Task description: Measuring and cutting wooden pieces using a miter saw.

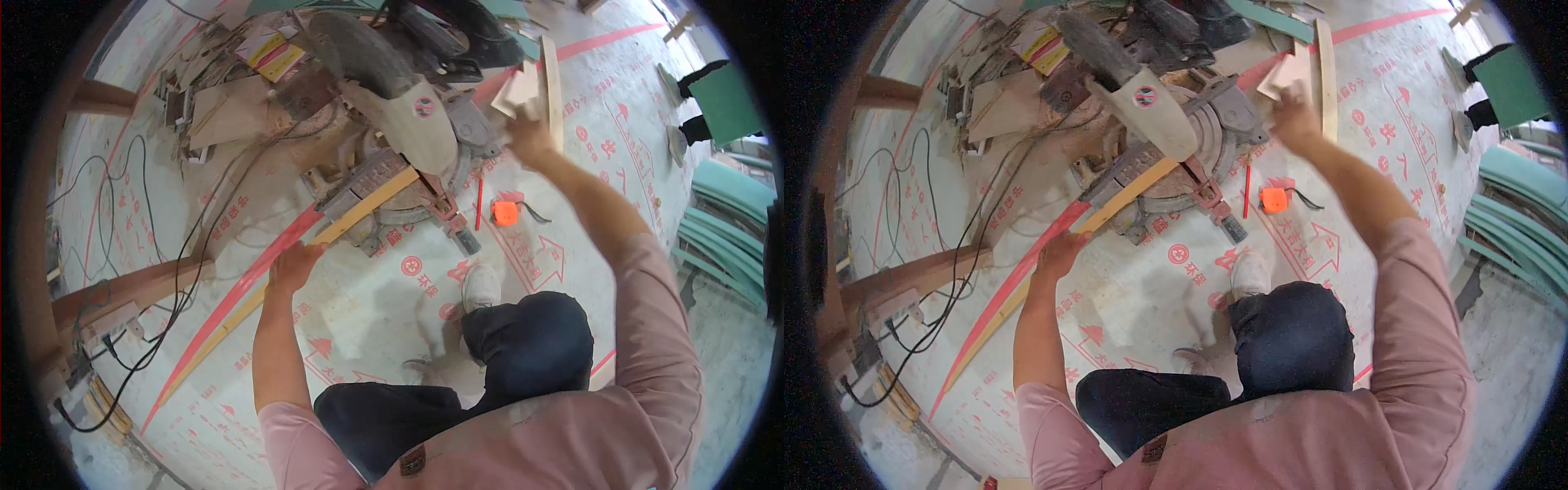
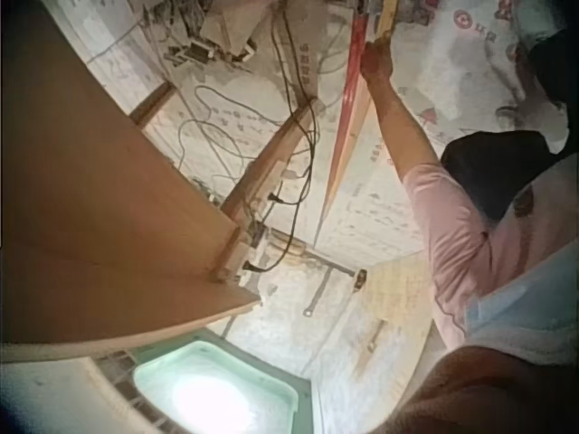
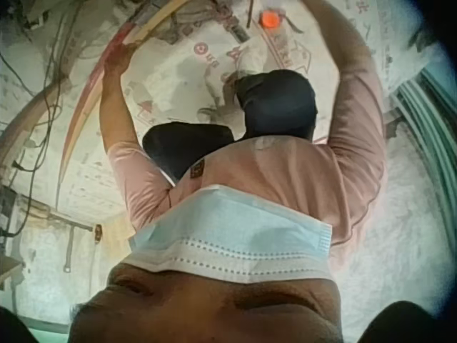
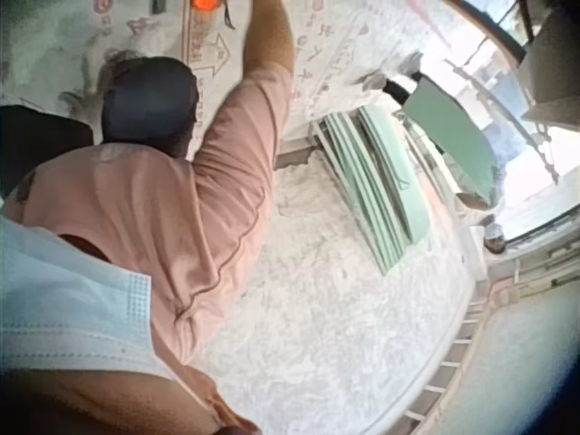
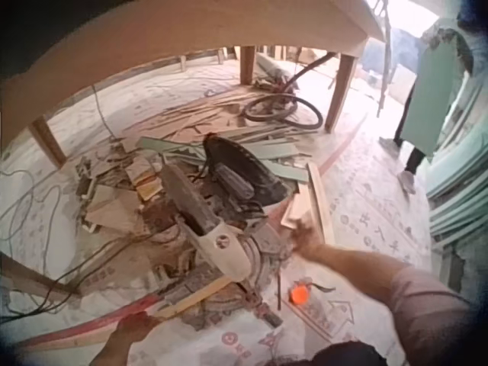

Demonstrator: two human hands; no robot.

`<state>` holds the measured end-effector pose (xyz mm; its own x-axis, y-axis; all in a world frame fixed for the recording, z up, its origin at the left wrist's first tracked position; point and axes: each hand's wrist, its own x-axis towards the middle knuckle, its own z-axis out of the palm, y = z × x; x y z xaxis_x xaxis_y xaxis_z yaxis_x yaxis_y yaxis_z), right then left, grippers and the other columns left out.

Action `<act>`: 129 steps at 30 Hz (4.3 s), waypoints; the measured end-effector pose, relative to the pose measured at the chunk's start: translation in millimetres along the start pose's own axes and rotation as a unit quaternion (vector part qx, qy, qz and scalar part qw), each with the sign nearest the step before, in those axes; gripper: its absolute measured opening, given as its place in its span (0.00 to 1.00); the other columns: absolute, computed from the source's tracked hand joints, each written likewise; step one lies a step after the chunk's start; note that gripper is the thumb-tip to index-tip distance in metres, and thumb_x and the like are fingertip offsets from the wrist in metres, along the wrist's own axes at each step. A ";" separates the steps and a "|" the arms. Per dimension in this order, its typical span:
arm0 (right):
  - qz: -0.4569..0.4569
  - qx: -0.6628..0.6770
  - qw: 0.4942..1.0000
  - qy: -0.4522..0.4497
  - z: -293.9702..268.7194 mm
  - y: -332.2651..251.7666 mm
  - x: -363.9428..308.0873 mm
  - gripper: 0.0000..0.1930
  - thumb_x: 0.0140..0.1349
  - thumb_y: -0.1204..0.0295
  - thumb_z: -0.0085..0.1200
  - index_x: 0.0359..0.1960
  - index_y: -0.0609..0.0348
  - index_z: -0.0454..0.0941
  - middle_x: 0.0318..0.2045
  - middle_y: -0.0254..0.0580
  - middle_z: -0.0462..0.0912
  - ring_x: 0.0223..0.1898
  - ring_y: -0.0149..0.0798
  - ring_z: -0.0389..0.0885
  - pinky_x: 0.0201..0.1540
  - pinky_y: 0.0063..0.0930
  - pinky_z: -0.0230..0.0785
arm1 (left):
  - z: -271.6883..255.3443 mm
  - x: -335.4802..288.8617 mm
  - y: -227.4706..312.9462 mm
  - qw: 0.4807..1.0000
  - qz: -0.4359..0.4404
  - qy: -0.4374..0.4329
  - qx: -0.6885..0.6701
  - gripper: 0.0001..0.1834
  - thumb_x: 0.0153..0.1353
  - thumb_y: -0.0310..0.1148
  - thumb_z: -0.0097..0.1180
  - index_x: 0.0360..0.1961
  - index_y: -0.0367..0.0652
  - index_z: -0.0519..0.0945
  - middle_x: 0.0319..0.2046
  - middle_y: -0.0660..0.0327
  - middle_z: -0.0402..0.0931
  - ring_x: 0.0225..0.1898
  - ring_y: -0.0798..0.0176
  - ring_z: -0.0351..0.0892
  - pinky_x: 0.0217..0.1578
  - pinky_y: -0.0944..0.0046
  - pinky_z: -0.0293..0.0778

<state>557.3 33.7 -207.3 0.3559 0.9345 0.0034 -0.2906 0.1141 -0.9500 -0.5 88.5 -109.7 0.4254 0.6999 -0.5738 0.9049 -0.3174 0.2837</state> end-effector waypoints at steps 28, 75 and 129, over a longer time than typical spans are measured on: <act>0.079 -0.658 0.724 -0.190 338.8 -312.6 86.0 0.26 0.67 0.51 0.51 0.49 0.67 0.74 0.44 0.57 0.81 0.44 0.47 0.81 0.46 0.41 0.71 | 41.3 50.9 -33.4 1.000 -0.001 0.023 -0.018 0.27 0.67 0.60 0.45 0.52 0.53 0.79 0.50 0.51 0.79 0.53 0.45 0.77 0.53 0.44 0.71; 0.004 -0.342 0.938 -0.061 192.4 -197.1 -58.0 0.30 0.75 0.46 0.27 0.58 0.61 0.65 0.23 0.38 0.73 0.21 0.30 0.72 0.23 0.22 0.67 | 18.4 41.8 -7.9 0.997 -0.014 0.007 -0.072 0.29 0.66 0.61 0.42 0.58 0.55 0.74 0.51 0.49 0.78 0.55 0.43 0.76 0.57 0.44 0.70; 0.215 -0.603 0.765 0.074 244.2 29.3 -54.1 0.36 0.49 0.50 0.64 0.62 0.42 0.71 0.57 0.44 0.77 0.64 0.46 0.67 0.63 0.43 0.57 | 123.7 -129.6 -146.2 0.286 -0.350 0.260 -0.853 0.17 0.65 0.45 0.56 0.48 0.48 0.70 0.40 0.61 0.72 0.44 0.63 0.73 0.53 0.46 0.65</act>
<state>312.7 68.8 -159.0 0.5807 0.7395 -0.3403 0.5890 -0.6703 -0.4515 -185.9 -34.9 -171.8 -0.3116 0.3519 -0.8827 -0.7487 0.4810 0.4561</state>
